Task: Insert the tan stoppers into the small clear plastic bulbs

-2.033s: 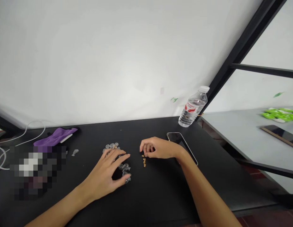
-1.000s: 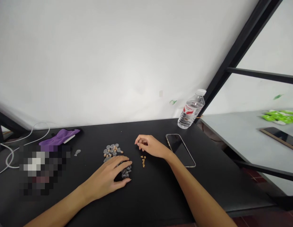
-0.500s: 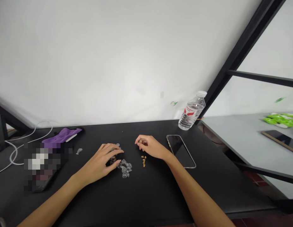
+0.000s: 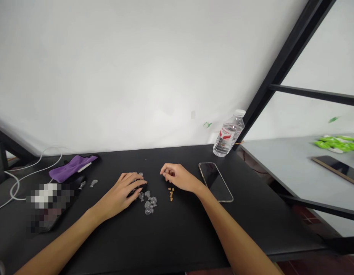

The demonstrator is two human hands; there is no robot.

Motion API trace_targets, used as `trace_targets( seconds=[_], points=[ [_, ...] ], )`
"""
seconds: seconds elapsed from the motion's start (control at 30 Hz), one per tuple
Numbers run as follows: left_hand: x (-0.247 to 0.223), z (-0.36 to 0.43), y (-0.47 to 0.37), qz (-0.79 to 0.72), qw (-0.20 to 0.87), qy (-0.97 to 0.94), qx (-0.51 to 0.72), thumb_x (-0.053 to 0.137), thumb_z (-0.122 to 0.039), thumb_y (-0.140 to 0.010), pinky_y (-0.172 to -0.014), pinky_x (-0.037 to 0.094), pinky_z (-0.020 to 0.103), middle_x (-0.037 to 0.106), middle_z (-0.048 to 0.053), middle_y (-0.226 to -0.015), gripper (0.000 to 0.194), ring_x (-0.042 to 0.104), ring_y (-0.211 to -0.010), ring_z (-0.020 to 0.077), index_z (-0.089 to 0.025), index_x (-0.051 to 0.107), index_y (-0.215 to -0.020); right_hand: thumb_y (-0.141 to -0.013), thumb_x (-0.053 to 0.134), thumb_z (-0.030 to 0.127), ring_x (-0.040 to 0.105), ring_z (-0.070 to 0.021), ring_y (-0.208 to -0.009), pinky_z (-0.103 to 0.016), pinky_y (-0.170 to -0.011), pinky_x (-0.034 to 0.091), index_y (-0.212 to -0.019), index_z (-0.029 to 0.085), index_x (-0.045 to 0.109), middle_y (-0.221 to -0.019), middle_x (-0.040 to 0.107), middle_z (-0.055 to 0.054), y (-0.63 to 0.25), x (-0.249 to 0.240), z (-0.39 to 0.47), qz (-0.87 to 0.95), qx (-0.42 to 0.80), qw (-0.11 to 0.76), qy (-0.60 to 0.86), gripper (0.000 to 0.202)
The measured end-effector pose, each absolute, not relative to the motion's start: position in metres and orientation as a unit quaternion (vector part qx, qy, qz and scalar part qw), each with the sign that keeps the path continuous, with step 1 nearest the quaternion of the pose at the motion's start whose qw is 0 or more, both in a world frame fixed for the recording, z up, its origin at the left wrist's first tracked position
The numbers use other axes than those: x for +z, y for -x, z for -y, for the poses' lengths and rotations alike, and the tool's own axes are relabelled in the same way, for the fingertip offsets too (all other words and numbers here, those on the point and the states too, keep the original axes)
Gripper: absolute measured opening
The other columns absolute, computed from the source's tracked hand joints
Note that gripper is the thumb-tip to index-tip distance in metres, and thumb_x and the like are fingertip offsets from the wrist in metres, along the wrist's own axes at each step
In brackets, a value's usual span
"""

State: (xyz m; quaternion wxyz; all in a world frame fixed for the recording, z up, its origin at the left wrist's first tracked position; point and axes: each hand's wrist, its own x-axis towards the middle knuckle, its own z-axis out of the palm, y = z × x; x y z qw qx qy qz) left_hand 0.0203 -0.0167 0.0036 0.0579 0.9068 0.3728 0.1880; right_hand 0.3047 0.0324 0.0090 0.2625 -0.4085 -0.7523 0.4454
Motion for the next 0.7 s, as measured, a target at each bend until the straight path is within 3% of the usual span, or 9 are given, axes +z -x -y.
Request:
trace_targets(
  seconds=[0.43, 0.57, 0.7],
  points=[
    [0.0069, 0.0133, -0.0215, -0.38, 0.03, -0.899, 0.218, 0.04, -0.017, -0.108, -0.101, 0.044, 0.044, 0.064, 0.01, -0.126, 0.031, 0.059, -0.118, 0.0238, -0.023, 0.061, -0.129, -0.091, 0.054, 0.02, 0.06, -0.016, -0.072, -0.028, -0.067, 0.048, -0.099, 0.019, 0.065, -0.078, 0.064, -0.001, -0.3045, 0.0101, -0.0318, 0.751, 0.447, 0.262, 0.409, 0.013],
    [0.0056, 0.0152, -0.0272, -0.389, 0.015, -0.896, 0.213, 0.047, -0.022, -0.107, -0.102, 0.043, 0.045, 0.065, 0.01, -0.126, 0.029, 0.06, -0.117, 0.0253, -0.021, 0.06, -0.132, -0.092, 0.055, 0.021, 0.059, -0.0157, -0.07, -0.028, -0.066, 0.047, -0.099, 0.019, 0.065, -0.078, 0.064, -0.001, -0.3039, 0.0125, -0.0302, 0.754, 0.442, 0.258, 0.413, 0.013],
    [-0.001, 0.0145, -0.029, -0.385, 0.006, -0.898, 0.212, 0.049, -0.018, -0.105, -0.101, 0.043, 0.044, 0.066, 0.01, -0.124, 0.028, 0.06, -0.118, 0.0256, -0.021, 0.063, -0.128, -0.091, 0.054, 0.019, 0.058, -0.0157, -0.07, -0.028, -0.066, 0.045, -0.1, 0.019, 0.066, -0.077, 0.065, -0.001, -0.3031, 0.0151, -0.0292, 0.755, 0.436, 0.257, 0.416, 0.014]
  ],
)
